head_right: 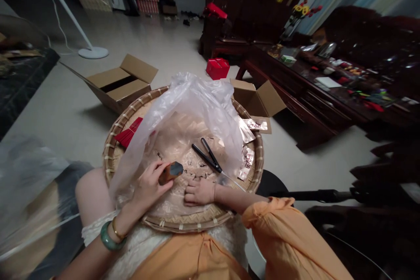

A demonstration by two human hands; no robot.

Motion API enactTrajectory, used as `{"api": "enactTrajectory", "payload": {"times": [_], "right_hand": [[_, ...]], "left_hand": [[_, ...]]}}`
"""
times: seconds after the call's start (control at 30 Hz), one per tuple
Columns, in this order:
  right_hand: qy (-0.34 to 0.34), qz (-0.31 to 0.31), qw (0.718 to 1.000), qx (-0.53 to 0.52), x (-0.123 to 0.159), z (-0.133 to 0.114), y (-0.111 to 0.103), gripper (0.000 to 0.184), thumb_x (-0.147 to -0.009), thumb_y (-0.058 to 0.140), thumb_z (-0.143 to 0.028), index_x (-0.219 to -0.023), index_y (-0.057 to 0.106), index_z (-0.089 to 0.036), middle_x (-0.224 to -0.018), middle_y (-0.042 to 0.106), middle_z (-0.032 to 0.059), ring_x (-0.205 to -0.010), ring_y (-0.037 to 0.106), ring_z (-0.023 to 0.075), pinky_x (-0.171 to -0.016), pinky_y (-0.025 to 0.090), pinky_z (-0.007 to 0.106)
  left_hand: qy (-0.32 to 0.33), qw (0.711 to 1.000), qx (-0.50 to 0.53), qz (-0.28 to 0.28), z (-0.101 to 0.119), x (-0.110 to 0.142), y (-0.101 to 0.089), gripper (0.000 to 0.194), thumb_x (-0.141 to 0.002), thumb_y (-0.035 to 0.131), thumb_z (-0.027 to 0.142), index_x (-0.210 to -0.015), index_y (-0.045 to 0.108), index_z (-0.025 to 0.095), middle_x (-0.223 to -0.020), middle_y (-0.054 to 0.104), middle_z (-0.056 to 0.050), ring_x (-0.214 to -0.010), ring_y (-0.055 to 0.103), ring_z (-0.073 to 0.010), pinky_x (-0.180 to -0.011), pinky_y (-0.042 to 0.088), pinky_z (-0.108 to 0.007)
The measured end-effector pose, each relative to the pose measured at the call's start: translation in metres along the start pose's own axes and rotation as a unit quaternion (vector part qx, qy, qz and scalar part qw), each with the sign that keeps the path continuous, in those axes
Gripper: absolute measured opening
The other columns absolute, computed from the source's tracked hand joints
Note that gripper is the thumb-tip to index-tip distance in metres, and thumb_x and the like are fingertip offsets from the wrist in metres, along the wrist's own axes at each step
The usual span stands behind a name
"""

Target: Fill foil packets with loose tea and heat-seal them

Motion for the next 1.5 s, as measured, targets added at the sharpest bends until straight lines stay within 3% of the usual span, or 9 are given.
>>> {"api": "enactTrajectory", "payload": {"times": [0.13,0.23,0.33,0.43,0.57,0.67,1.03,1.27,1.5], "right_hand": [[0.044,-0.008,0.998,-0.042,0.002,0.006,-0.006,0.03,-0.091,0.042,-0.033,-0.068,0.054,-0.019,-0.065,0.058,0.0015,-0.061,0.048,0.012,-0.054,0.033,0.023],[0.193,0.07,0.953,-0.222,0.004,0.041,-0.025,0.027,-0.083,0.051,-0.033,-0.06,0.049,-0.018,-0.057,0.054,-0.0006,-0.053,0.043,0.0099,-0.053,0.032,0.022],[0.396,0.232,0.804,-0.377,0.021,0.09,-0.048,0.037,-0.083,0.048,-0.041,-0.055,0.038,-0.02,-0.048,0.04,-0.0049,-0.046,0.036,0.008,-0.049,0.03,0.021],[0.474,0.345,0.672,-0.453,0.023,0.112,-0.073,0.038,-0.091,0.028,-0.045,-0.059,0.028,-0.022,-0.047,0.031,-0.008,-0.038,0.027,0.0066,-0.04,0.023,0.02],[0.457,0.521,0.367,-0.621,0.021,0.12,-0.094,0.033,-0.079,0.05,-0.045,-0.063,0.031,-0.022,-0.045,0.033,-0.0108,-0.033,0.026,0.0051,-0.036,0.019,0.019],[0.437,0.569,0.289,-0.633,0.016,0.119,-0.108,0.03,-0.073,0.057,-0.041,-0.063,0.037,-0.021,-0.047,0.04,-0.0099,-0.035,0.034,0.0053,-0.037,0.025,0.018],[0.403,0.535,0.428,-0.608,0.007,0.106,-0.117,0.046,-0.085,0.045,-0.054,-0.059,0.057,-0.018,-0.058,0.06,0.002,-0.067,0.062,0.0179,-0.075,0.048,0.033],[0.359,0.37,0.563,-0.646,-0.002,0.098,-0.131,0.067,-0.089,0.017,-0.067,-0.119,0.06,-0.026,-0.131,0.057,0.0046,-0.132,0.039,0.022,-0.11,0.024,0.043],[0.545,0.021,0.785,-0.294,0.077,0.082,-0.057,0.023,-0.084,0.046,-0.014,-0.101,0.061,-0.012,-0.104,0.06,0.0151,-0.091,0.057,0.021,-0.086,0.044,0.036]], "left_hand": [[0.003,1.0,0.016,0.003,0.003,-0.001,-0.004,0.042,-0.071,0.065,0.019,-0.112,0.055,0.018,-0.105,0.059,-0.009,-0.096,0.06,-0.0241,-0.083,0.052,-0.037],[0.007,1.0,0.026,0.0,0.007,-0.002,-0.008,0.044,-0.071,0.066,0.019,-0.113,0.055,0.018,-0.106,0.059,-0.008,-0.096,0.06,-0.0235,-0.083,0.052,-0.037],[0.002,0.999,0.031,-0.004,0.011,-0.003,-0.009,0.043,-0.07,0.066,0.019,-0.112,0.056,0.017,-0.105,0.059,-0.008,-0.095,0.06,-0.0228,-0.082,0.052,-0.035],[-0.015,0.999,0.029,-0.013,0.013,-0.006,-0.003,0.042,-0.07,0.066,0.019,-0.111,0.057,0.017,-0.104,0.06,-0.007,-0.093,0.06,-0.022,-0.079,0.053,-0.033],[-0.03,0.999,0.02,-0.016,0.02,-0.011,0.004,0.04,-0.07,0.066,0.021,-0.109,0.059,0.017,-0.101,0.06,-0.007,-0.091,0.061,-0.022,-0.079,0.053,-0.033],[-0.044,0.999,0.013,-0.011,0.024,-0.016,0.006,0.04,-0.07,0.066,0.021,-0.11,0.059,0.017,-0.099,0.061,-0.007,-0.09,0.061,-0.0219,-0.076,0.053,-0.032],[-0.059,0.998,0.001,0.002,0.023,-0.016,0.009,0.039,-0.069,0.068,0.023,-0.108,0.06,0.018,-0.099,0.061,-0.006,-0.089,0.062,-0.0224,-0.074,0.052,-0.032],[-0.068,0.998,0.017,0.002,0.019,-0.018,0.004,0.034,-0.073,0.066,0.025,-0.105,0.06,0.017,-0.097,0.061,-0.006,-0.088,0.062,-0.021,-0.077,0.052,-0.031],[-0.105,0.992,0.075,0.008,-0.008,-0.011,-0.011,0.036,-0.077,0.064,0.036,-0.108,0.06,0.018,-0.101,0.06,-0.005,-0.081,0.062,-0.0162,-0.067,0.052,-0.025]]}}
Point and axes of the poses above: each hand's wrist, its own x-axis away from the middle knuckle, its own y-axis out of the palm, z = x × y, the point moved 10 cm from there along -x, towards the middle knuckle
